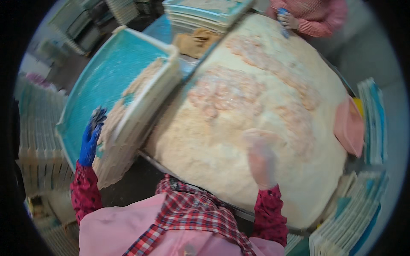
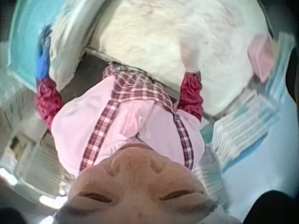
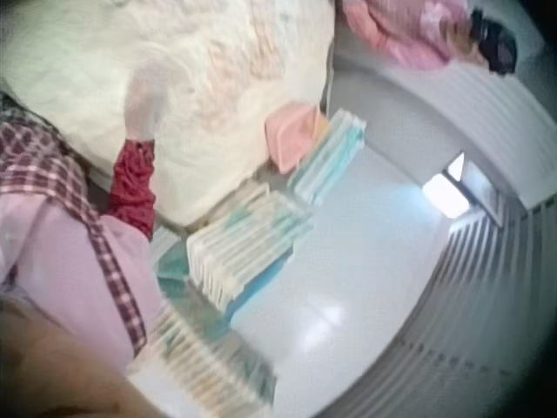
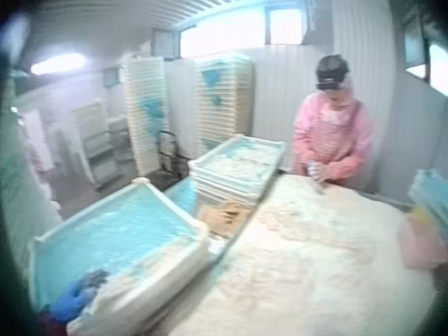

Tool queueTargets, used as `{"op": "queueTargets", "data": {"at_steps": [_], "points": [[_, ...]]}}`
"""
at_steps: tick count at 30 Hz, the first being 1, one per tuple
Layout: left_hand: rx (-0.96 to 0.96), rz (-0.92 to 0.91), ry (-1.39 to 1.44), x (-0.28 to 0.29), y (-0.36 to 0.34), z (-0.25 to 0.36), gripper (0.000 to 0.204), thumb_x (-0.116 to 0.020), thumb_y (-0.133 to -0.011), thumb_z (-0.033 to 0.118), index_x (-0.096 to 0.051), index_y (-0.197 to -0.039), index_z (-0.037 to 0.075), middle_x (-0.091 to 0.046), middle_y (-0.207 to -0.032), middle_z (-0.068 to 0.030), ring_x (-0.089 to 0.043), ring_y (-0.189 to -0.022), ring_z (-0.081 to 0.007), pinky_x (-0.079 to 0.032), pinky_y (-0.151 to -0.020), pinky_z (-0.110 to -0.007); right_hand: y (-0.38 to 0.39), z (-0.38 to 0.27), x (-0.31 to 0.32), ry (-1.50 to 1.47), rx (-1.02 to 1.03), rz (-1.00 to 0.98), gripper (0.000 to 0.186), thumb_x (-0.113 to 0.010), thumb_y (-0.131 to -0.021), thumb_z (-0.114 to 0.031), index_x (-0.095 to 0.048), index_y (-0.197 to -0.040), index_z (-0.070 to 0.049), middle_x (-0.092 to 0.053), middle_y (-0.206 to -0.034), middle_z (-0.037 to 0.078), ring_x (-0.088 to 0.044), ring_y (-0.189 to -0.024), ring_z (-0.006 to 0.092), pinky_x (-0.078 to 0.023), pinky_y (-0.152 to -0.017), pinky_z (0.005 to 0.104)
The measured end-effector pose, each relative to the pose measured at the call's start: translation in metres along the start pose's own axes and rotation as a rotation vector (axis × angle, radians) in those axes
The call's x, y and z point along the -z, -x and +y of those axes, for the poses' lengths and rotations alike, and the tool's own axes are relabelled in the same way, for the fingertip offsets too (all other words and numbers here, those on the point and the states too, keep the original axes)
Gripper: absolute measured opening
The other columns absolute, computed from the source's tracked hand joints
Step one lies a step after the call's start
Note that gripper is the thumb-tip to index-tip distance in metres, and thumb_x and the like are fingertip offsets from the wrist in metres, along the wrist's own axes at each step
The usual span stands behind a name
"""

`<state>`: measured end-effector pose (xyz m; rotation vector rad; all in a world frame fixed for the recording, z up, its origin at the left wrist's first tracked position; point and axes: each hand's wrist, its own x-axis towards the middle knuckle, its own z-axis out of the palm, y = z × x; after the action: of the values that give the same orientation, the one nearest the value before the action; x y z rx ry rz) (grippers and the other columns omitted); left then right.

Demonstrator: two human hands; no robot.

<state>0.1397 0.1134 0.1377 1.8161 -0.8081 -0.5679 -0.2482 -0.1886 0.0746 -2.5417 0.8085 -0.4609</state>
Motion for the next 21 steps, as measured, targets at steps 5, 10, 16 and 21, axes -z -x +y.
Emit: {"op": "queueTargets", "data": {"at_steps": [5,10,16,21], "points": [[-0.322,-0.422,-0.33,-0.115,0.005,0.022,0.066,-0.069,-0.075,0.022,-0.041,-0.132,0.003,-0.042,-0.135,-0.0169,-0.04,-0.124,-0.033,-0.031,-0.103,-0.041,0.038,0.027,0.006,0.031,-0.19,-0.228,0.053,-0.068,-0.068,-0.013,-0.053,-0.119,-0.007,-0.052,-0.122,0.015,-0.047,-0.112,0.0343,-0.039,-0.094,0.04],[-0.789,-0.611,-0.529,-0.294,-0.017,-0.017,0.081,-0.073,-0.069,0.026,-0.034,-0.137,0.01,-0.039,-0.137,-0.0148,-0.039,-0.124,-0.0321,-0.03,-0.103,-0.043,0.023,-0.009,-0.038,0.349,-0.131,0.003,0.065,-0.075,-0.064,-0.023,-0.05,-0.122,-0.011,-0.052,-0.12,0.011,-0.049,-0.107,0.0303,-0.04,-0.091,0.0385],[-0.611,-0.776,-0.708,-0.323,-0.049,-0.025,0.057,-0.064,-0.076,0.02,-0.044,-0.13,0.013,-0.055,-0.117,-0.0085,-0.053,-0.1,-0.0273,-0.044,-0.082,-0.039,0.044,0.037,0.008,0.315,-0.263,0.021,0.052,-0.076,-0.061,-0.024,-0.059,-0.108,-0.008,-0.058,-0.101,0.009,-0.053,-0.096,0.0286,-0.043,-0.083,0.0383],[-0.811,-0.521,-0.563,-0.325,-0.022,-0.036,0.051,-0.064,-0.077,0.023,-0.05,-0.125,0.016,-0.056,-0.115,-0.0081,-0.055,-0.097,-0.0278,-0.045,-0.08,-0.037,0.028,0.034,-0.036,0.22,-0.109,0.201,0.047,-0.073,-0.066,-0.026,-0.06,-0.107,-0.007,-0.057,-0.113,0.012,-0.05,-0.105,0.0303,-0.034,-0.096,0.0436]]}}
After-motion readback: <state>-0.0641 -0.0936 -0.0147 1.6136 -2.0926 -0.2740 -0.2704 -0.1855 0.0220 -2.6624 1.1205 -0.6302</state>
